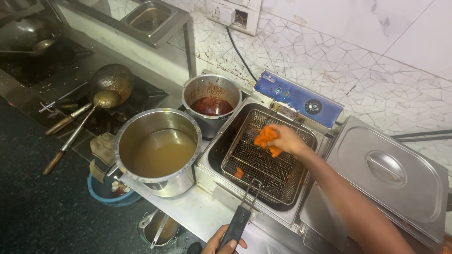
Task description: The person places orange-marinated food pieces by hand from a tray into a deep fryer basket in hot oil, then lowers the basket. They retrieve a piece from a pot of liquid, wipe their hands with a cloth, and later use a knife to stir and separate the frying pieces in the basket.
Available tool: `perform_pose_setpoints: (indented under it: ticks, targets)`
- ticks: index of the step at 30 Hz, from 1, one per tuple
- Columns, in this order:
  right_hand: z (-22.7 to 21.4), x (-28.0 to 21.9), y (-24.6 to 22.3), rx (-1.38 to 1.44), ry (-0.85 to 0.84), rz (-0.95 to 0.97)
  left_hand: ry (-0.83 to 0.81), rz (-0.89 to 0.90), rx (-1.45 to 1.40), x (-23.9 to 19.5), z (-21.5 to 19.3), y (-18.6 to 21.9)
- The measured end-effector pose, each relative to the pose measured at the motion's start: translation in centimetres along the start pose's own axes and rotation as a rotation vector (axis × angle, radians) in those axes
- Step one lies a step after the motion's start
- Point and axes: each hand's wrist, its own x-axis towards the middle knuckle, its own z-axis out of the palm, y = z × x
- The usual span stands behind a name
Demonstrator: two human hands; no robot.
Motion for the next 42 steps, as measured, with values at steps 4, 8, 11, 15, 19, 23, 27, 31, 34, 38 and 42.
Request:
perform_pose_setpoints:
  ticks: [4,8,11,15,19,23,27,31,34,38,42]
  targets:
    - [-0.9,1.1,3.6,-0.368,0.036,-0.003,0.003,-0.078,-0.097,-0.1,-0.2,0.6]
    - [-1.5,-0.4,2.9,-0.52,-0.074,0.093,0.006,-0.122,-0.094,-0.4,-0.2,1.1]
    - [-1.7,-0.3,3.4,-0.485,-0.03,0.237,0.016,-0.153,-0.118,-0.6,-0.1,1.8]
    - [-2.6,-0.5,3.9,-0.397,-0.051,0.022,0.017,-0.143,-0.039,-0.6,-0.1,1.7]
    - [-1.9,-2.4,0.6,-0.025,-0.178,0.017,0.002,-0.105,-0.068,-0.7,0.0,1.8]
    - [-0.3,-1.5,-0.7,0.094,-0.158,-0.039,-0.006,-0.1,-0.082,-0.5,-0.2,1.5]
    - [0.4,-0.7,-1.8,0.077,-0.02,-0.207,0.01,-0.114,-0.059,-0.9,0.0,2.6]
    - [-0.4,-0.7,-1.2,0.03,-0.037,0.005,-0.036,-0.136,-0.071,-1.5,0.5,4.0]
    - [-0.7,0.5,2.3,-0.247,-0.104,-0.015,-0.034,-0.132,-0.096,-1.8,0.8,4.5]
    - [-0.8,-3.4,-1.0,-0.251,-0.101,0.086,-0.066,-0.11,-0.089,-1.3,0.4,3.6]
    - [-1.4,-1.8,1.7,-0.258,-0.1,0.095,-0.054,-0.131,-0.07,-1.3,0.4,3.8]
